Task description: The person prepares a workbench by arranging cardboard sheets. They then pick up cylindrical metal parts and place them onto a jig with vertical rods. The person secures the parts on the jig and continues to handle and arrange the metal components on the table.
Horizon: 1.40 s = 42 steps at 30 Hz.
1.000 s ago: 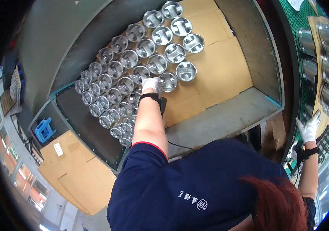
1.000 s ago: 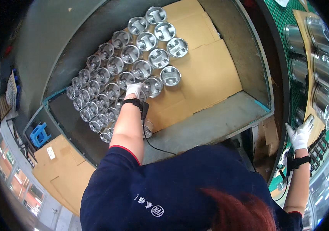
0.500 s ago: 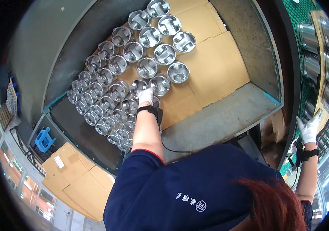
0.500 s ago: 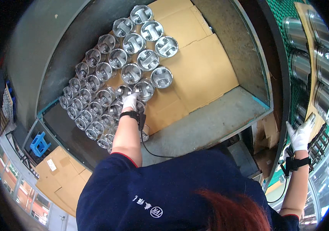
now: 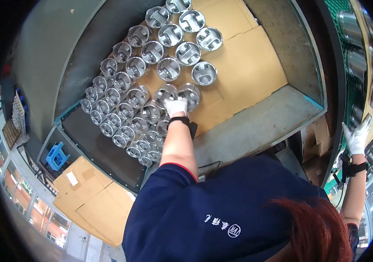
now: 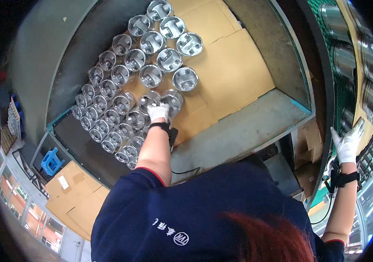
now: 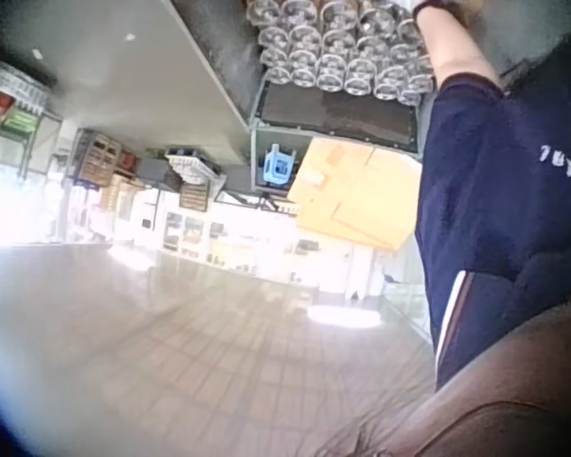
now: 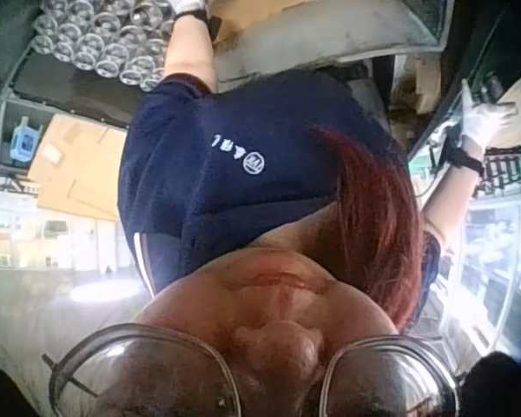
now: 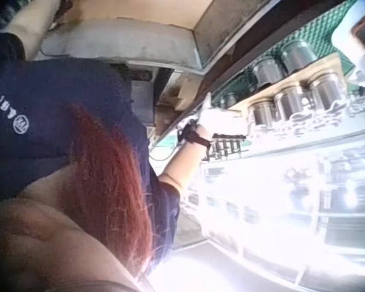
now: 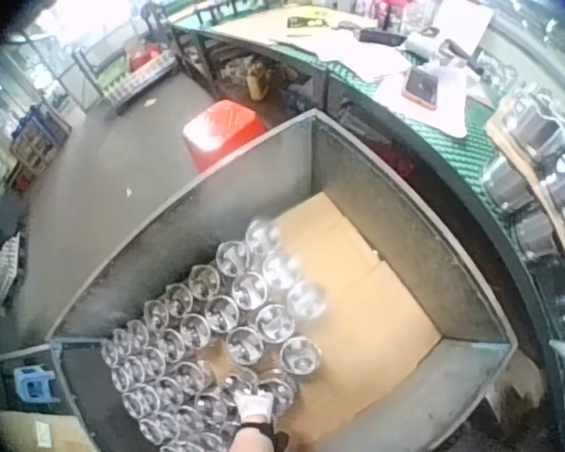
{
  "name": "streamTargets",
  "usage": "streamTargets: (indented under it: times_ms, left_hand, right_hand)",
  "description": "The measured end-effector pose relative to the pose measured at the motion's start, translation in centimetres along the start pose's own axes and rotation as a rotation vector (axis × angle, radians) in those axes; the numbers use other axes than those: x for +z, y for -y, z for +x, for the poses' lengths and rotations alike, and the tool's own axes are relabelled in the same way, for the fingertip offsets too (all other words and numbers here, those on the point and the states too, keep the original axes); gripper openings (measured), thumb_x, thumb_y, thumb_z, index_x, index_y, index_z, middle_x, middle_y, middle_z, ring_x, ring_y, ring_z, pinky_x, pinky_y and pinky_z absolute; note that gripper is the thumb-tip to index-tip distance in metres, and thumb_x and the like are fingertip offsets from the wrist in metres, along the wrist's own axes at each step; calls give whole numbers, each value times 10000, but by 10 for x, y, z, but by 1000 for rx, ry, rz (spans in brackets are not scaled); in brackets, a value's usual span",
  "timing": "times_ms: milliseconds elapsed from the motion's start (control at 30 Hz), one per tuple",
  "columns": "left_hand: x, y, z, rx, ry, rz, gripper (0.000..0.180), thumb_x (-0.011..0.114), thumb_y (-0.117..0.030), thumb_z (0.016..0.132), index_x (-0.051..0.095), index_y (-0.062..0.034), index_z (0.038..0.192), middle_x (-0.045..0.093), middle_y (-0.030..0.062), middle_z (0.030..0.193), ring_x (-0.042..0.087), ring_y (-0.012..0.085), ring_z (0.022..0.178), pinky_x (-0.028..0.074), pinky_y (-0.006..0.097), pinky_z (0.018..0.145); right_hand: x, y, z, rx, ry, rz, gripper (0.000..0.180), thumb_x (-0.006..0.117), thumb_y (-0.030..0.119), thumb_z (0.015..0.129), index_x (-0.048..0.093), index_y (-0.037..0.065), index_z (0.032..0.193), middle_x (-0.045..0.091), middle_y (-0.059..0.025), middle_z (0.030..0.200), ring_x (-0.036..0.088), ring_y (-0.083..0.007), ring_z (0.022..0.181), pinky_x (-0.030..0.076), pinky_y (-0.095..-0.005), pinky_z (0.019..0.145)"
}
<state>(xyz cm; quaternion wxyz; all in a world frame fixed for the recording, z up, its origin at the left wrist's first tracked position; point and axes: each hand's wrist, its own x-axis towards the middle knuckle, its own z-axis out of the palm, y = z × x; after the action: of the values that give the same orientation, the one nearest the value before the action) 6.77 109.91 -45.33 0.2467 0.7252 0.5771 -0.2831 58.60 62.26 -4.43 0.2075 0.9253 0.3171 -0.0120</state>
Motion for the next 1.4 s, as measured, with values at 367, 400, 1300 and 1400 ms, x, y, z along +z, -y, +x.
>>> streamTargets:
  times_ms: [367, 400, 1300, 1400]
  left_hand:
    - [-3, -42, -136, 37, 73, -459, 574, 779, -217, 772, 527, 76, 1197, 696, 212, 1060, 681, 333, 1005, 537, 381, 889]
    - [-34, -61, -164, 31, 74, -561, 591, 782, -215, 762, 525, 83, 1203, 693, 219, 1068, 678, 339, 1021, 539, 380, 887]
    - [-194, -418, -600, 1207, -116, 161, 571, 746, -287, 743, 614, -4, 1220, 680, 241, 1119, 659, 388, 1072, 522, 434, 945]
    - [-187, -501, -631, 1319, -191, 344, 538, 711, -334, 758, 634, -31, 1196, 686, 259, 1130, 660, 414, 1075, 522, 460, 936]
  right_hand:
    - [13, 2, -1, 9, -144, -24, 1192, 812, 518, 787, 107, 26, 1614, 301, -326, 1579, 357, -555, 1392, 302, -612, 1164]
    - [15, 4, -1, 27, -158, -34, 1179, 807, 528, 787, 121, 48, 1617, 310, -308, 1582, 372, -562, 1374, 323, -619, 1146]
    - [-31, -131, -395, 158, 88, 1276, 568, 766, 212, 877, 576, 16, 1375, 648, -209, 1319, 628, -342, 1232, 497, -406, 1045]
    - [-16, -132, -423, 321, 17, 1346, 572, 774, 213, 872, 578, 14, 1372, 650, -209, 1317, 626, -342, 1237, 492, -405, 1050]
